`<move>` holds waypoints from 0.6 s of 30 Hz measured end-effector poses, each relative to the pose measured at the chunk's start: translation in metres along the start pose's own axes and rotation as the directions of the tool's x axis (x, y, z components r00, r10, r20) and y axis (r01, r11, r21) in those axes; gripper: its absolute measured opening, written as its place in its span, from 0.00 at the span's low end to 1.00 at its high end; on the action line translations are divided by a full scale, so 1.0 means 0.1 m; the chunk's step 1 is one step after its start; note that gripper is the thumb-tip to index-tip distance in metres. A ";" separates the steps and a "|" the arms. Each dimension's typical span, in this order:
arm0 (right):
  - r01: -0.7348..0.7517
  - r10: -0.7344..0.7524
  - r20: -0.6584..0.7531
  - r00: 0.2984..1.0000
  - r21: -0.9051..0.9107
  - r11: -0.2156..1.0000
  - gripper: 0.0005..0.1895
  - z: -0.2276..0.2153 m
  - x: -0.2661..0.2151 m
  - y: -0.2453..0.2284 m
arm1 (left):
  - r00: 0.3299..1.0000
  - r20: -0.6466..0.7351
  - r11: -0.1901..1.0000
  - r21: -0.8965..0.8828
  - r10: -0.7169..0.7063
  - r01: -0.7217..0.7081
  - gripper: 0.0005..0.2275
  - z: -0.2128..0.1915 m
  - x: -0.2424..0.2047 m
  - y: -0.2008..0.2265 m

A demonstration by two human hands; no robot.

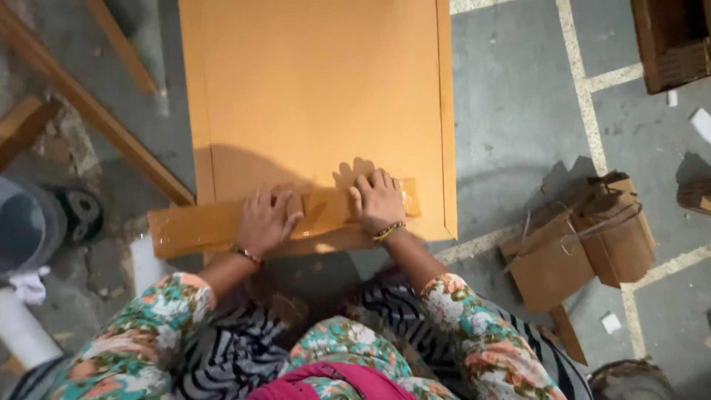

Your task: The person applies glue to a wooden frame piece using a white foam roller and attaches it to a large flat board. They press the glued piece into place and adjust the board's position on the floor.

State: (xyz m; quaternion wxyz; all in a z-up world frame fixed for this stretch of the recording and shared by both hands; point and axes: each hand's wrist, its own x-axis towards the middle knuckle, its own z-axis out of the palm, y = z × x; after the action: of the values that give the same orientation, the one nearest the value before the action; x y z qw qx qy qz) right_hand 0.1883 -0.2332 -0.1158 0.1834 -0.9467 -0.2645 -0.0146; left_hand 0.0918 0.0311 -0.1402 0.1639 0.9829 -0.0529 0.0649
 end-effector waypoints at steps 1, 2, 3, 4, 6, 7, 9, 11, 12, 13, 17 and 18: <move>0.028 -0.029 -0.027 0.999 -0.042 0.999 0.14 0.01 0.05 0.01 | 0.999 0.033 0.999 -0.028 -0.016 0.016 0.24 0.01 0.00 0.00; 0.050 -0.054 -0.053 0.997 -0.082 0.995 0.15 0.03 0.10 0.01 | 0.997 0.071 0.998 -0.053 -0.028 0.032 0.24 -0.01 -0.02 0.00; 0.026 -0.027 -0.016 1.000 -0.056 0.998 0.14 0.04 0.14 0.01 | 0.993 0.109 0.996 -0.078 -0.039 0.048 0.25 -0.03 -0.01 0.00; -0.008 0.009 0.024 1.000 -0.037 0.999 0.13 0.03 0.15 0.01 | 0.989 0.141 0.997 -0.058 -0.041 0.049 0.25 -0.04 0.02 0.00; -0.048 0.048 0.058 0.997 -0.007 0.999 0.12 0.01 0.14 0.01 | 0.977 0.206 0.998 -0.018 -0.055 0.060 0.25 -0.08 0.02 0.02; -0.053 0.052 0.052 0.997 0.006 0.999 0.12 -0.01 0.12 0.00 | 0.984 0.173 0.999 -0.017 -0.033 0.037 0.24 -0.10 0.01 0.04; -0.034 0.033 0.023 0.999 0.009 0.999 0.12 -0.03 0.16 -0.02 | 0.997 0.081 1.000 0.000 0.003 -0.003 0.24 -0.13 0.04 0.06; -0.001 0.001 -0.001 1.000 -0.008 1.000 0.12 -0.06 0.13 -0.04 | 0.991 0.130 0.999 -0.025 -0.034 0.037 0.22 -0.14 0.05 0.08; -0.002 0.002 -0.014 1.000 -0.010 1.000 0.12 -0.08 0.12 -0.06 | 0.986 0.159 0.998 -0.034 -0.055 0.061 0.21 -0.16 0.05 0.06; -0.003 0.003 -0.026 1.000 -0.013 1.000 0.12 -0.08 0.11 -0.08 | 0.990 0.133 0.998 -0.042 -0.051 0.057 0.20 -0.16 0.05 0.05; -0.064 0.063 0.076 0.995 0.018 0.998 0.14 -0.13 0.08 -0.11 | 0.999 0.038 0.998 -0.054 -0.027 0.029 0.18 -0.09 0.04 0.07; -0.050 0.049 0.070 0.996 0.014 0.999 0.14 -0.12 0.09 -0.11 | 1.000 0.026 0.999 -0.048 -0.009 0.010 0.18 -0.08 0.04 0.06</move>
State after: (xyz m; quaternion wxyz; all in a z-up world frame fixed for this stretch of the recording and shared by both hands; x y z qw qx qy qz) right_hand 0.1912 -0.2247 -0.1001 0.1818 -0.9515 -0.2471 0.0248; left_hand 0.0937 0.0273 -0.1305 0.1869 0.9797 -0.0519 0.0503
